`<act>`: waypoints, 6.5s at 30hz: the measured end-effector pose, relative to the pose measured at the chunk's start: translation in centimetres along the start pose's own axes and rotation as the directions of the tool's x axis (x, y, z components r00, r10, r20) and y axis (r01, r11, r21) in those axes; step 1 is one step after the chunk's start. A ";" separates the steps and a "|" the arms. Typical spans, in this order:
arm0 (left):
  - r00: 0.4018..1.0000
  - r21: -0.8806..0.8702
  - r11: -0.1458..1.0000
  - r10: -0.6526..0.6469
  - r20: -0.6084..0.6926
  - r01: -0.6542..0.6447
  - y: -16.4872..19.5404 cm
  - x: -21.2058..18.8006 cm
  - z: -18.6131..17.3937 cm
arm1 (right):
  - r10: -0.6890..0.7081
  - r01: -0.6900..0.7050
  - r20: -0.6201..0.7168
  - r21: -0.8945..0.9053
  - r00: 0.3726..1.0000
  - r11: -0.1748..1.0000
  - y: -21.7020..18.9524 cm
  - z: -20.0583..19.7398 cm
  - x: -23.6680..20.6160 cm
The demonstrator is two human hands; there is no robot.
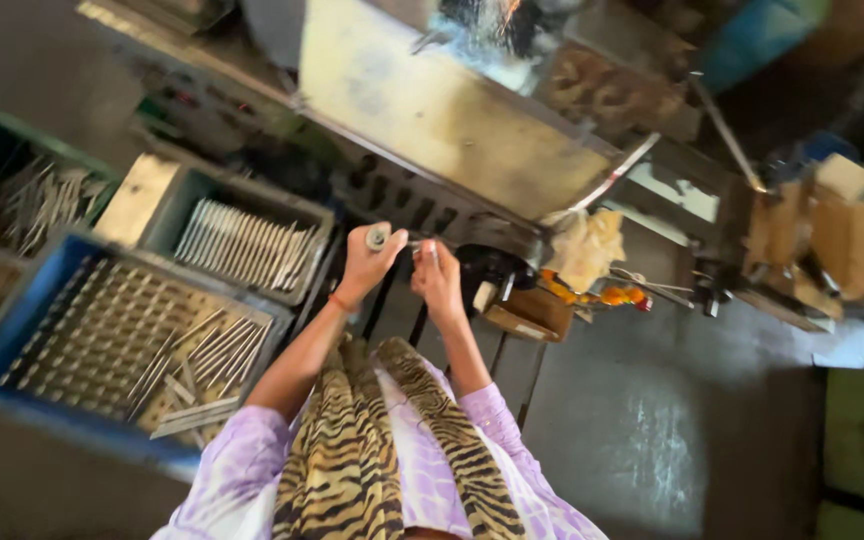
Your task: The person repeatedly picks metal rods from a bin, inserts one end into a grinding machine, and pulls the rod through while the wheel spins. After each pass, the rod is placed into a tray. The process is repeated for multiple rods.
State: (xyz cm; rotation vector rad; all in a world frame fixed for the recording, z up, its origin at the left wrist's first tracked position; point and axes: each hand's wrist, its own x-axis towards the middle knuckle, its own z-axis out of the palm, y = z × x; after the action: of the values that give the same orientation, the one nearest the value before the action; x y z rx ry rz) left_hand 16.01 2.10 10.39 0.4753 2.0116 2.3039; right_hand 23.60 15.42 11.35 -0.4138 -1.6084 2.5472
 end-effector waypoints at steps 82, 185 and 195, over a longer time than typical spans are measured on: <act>1.000 0.305 0.952 -0.011 -0.005 0.012 -2.6 -4.7 -12.3 | -0.417 0.315 -0.197 -0.403 0.887 0.859 -1.3 -0.6 -3.5; 0.789 -0.458 0.742 -0.601 -0.128 0.490 -11.6 56.1 24.9 | -0.758 -0.459 -0.257 -0.886 0.599 -0.062 -33.4 -46.7 25.5; 0.791 -0.540 0.689 -0.608 -0.070 0.483 -13.0 58.7 21.7 | -0.632 -0.742 -0.564 -0.670 0.532 -0.027 -29.8 -50.7 25.4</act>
State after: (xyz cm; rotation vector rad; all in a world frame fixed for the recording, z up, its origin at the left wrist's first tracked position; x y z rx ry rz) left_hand -36.41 38.67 11.69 -0.4240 1.2550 2.3886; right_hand 11.71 78.35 13.19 -1.5503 -2.4115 -0.0503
